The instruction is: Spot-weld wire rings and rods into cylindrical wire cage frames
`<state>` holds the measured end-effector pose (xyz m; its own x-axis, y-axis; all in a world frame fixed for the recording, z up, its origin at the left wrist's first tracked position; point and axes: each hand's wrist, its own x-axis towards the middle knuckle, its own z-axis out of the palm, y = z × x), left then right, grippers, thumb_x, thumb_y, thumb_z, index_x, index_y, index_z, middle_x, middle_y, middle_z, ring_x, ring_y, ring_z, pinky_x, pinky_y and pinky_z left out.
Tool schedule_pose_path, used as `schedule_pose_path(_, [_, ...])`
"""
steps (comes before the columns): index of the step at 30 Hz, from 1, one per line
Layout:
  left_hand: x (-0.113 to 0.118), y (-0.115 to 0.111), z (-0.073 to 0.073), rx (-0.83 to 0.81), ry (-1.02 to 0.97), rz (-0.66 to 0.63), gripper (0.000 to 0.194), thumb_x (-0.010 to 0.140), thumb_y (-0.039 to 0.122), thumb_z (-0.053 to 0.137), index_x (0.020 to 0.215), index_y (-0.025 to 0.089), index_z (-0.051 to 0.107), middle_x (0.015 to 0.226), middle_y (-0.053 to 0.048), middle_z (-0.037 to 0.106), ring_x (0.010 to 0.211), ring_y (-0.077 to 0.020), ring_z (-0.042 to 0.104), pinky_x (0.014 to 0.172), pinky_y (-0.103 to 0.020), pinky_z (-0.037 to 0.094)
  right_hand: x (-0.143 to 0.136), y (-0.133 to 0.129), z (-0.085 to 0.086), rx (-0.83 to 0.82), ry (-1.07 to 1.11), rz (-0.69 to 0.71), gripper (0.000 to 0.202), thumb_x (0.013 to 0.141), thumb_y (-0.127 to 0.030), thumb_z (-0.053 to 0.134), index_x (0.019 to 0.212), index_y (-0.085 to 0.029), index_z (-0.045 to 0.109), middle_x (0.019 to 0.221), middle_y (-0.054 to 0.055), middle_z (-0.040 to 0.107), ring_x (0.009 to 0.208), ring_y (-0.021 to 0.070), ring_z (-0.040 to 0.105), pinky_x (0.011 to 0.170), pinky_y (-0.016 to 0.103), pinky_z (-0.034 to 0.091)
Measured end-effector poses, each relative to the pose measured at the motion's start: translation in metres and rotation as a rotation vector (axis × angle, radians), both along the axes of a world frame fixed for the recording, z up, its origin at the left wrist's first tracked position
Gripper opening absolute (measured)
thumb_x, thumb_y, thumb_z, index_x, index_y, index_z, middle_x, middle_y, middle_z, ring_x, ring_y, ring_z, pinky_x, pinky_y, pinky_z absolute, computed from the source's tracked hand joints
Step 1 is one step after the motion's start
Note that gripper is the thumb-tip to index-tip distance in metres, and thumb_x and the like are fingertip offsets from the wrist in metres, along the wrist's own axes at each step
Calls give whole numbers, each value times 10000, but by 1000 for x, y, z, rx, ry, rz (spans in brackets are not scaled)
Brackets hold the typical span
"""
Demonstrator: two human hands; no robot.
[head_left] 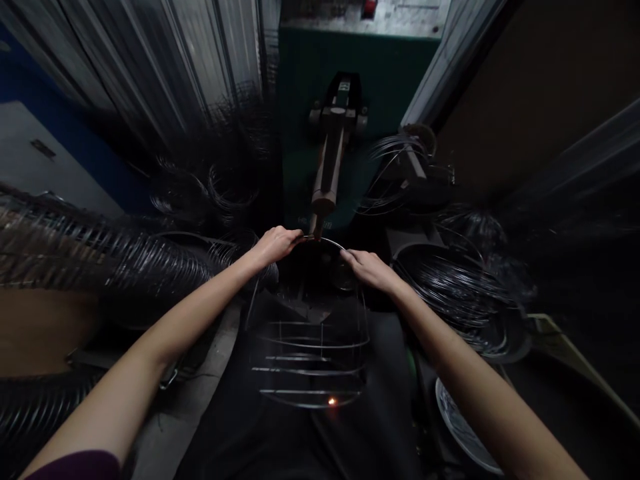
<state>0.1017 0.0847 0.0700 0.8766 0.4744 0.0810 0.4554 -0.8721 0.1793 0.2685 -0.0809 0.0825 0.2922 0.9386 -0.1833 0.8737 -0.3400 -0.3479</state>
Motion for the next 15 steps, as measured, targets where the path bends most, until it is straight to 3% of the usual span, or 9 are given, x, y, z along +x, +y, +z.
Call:
schedule_pose_path(4, [-19,-16,1,-195,-120,3,379,930,419,396,1049,174,661,801,-75,690,723,-180,629,665,-252,421,-15,-28,-16,7,-96,-79,418,980,-358,226,933,-178,601,840,77,679,785,178,635,655,231,366])
schedule_pose_path(7, [-63,-38,-6,-551,-321,1,468,915,505,372,1170,191,606,971,-63,693,878,-168,628,801,-262,449,-25,-50,-23,85,-168,-116,415,974,-346,221,1004,-164,593,767,77,666,702,187,626,614,244,348])
schedule_pose_path(9, [-100,-60,-23,-814,-491,163,581,885,588,352,1216,160,565,1053,-86,673,966,-187,611,863,-303,459,-23,-64,-22,176,-201,-161,424,970,-333,209,1013,-148,588,722,77,649,668,192,616,605,250,343])
schedule_pose_path(12, [-143,-102,-62,-1244,-615,544,630,821,646,418,1084,106,610,999,-138,676,932,-237,633,827,-383,505,-13,-79,-16,287,-200,-259,431,968,-315,193,1001,-144,588,720,79,642,689,193,618,624,248,353])
schedule_pose_path(15, [-153,-139,-92,-1693,-495,651,601,800,673,409,927,141,659,885,-147,687,902,-269,650,781,-430,534,-14,-86,-10,336,-168,-350,406,967,-292,210,1039,-145,582,782,80,658,735,190,624,655,242,373])
